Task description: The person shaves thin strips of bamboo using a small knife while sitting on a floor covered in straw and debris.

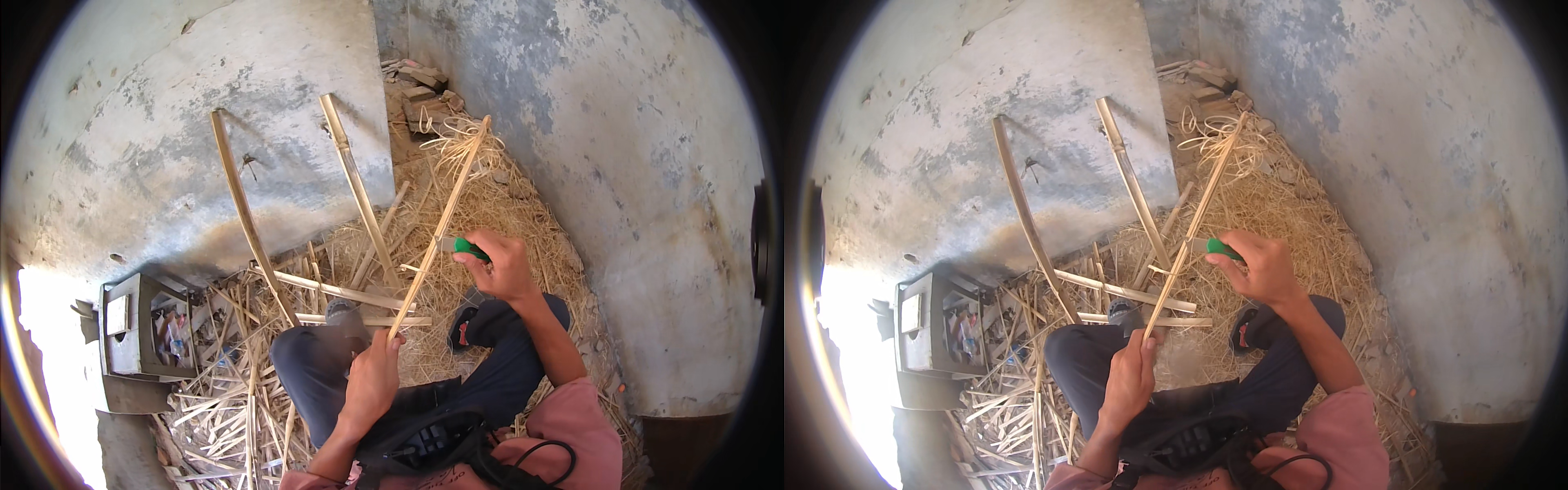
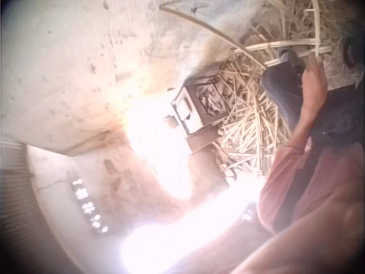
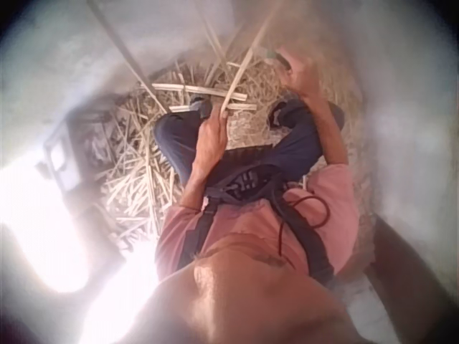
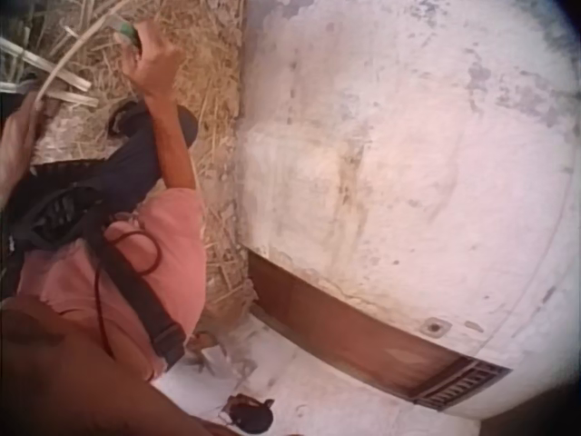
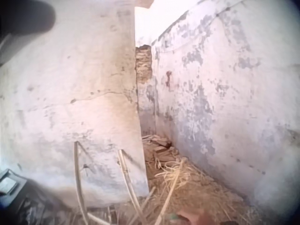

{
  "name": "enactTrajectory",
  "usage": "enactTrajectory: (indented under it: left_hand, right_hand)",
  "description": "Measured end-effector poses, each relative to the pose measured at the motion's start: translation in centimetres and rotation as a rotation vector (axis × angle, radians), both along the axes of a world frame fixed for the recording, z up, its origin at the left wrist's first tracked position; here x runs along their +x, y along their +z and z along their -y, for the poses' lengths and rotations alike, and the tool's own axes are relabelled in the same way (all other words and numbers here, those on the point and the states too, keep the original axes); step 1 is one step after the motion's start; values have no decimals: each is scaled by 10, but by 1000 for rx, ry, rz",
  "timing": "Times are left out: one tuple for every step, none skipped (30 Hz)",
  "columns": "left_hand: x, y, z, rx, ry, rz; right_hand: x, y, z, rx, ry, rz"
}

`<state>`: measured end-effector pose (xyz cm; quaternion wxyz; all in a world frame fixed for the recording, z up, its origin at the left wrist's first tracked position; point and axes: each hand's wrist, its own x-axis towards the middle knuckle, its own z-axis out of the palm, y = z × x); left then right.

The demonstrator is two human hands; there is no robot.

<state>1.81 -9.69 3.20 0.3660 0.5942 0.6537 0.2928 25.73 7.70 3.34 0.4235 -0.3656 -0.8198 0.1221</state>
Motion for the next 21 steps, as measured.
enactTrajectory:
  left_hand:
    - [0,0,1,1,3,-15]
    - [0,0,2,5,5,-30]
    - [-1,-3,6,49,-26,-33]
    - [-4,-8,12,92,-57,-35]
    - [-5,-11,19,139,-97,-34]
    - [-6,-15,30,115,-88,-2]
    - [-7,-21,41,85,-85,37]
    - [-9,-23,48,62,-72,66]
    - [-11,-25,49,63,-65,90]
    - [-13,-27,49,63,-58,115]
    - [-15,-31,50,54,-48,142]
    - [-18,-36,49,54,-41,171]
    - [-22,-42,47,55,-34,199]
    - [-25,-45,46,55,-21,226]
    - [-25,-42,43,41,-9,242]
    - [-24,-37,39,26,4,257]
    - [-24,-31,35,15,13,275]
    - [-23,-26,31,12,16,282]
    - [-22,-21,27,10,19,289]
    - [-22,-19,25,6,24,296]
    - [-21,-20,24,30,31,316]
  right_hand:
    - [0,1,1,3,-2,14]
    - [1,2,1,8,-4,28]
    - [4,-1,-3,20,-92,-10]
    - [10,-5,-12,32,-180,-49]
    - [21,-3,-21,47,-276,-84]
    - [41,10,-37,-52,-382,-81]
    - [61,21,-49,-156,-495,-70]
    - [67,22,-52,-98,-497,-74]
    - [71,22,-54,-41,-498,-77]
    - [72,22,-56,16,-498,-81]
    - [68,16,-54,-17,-444,-83]
    - [61,6,-49,-47,-391,-88]
    - [52,0,-43,-78,-337,-93]
    - [39,-4,-37,-104,-240,-98]
    - [27,-5,-29,-126,-151,-98]
    - [16,-7,-21,-148,-61,-98]
    - [8,-10,-15,-124,0,-83]
    - [-1,-15,-10,-101,64,-70]
    - [-9,-19,-5,-79,128,-57]
    - [-18,-16,4,-125,146,-64]
    - [-26,-12,14,-173,166,-73]
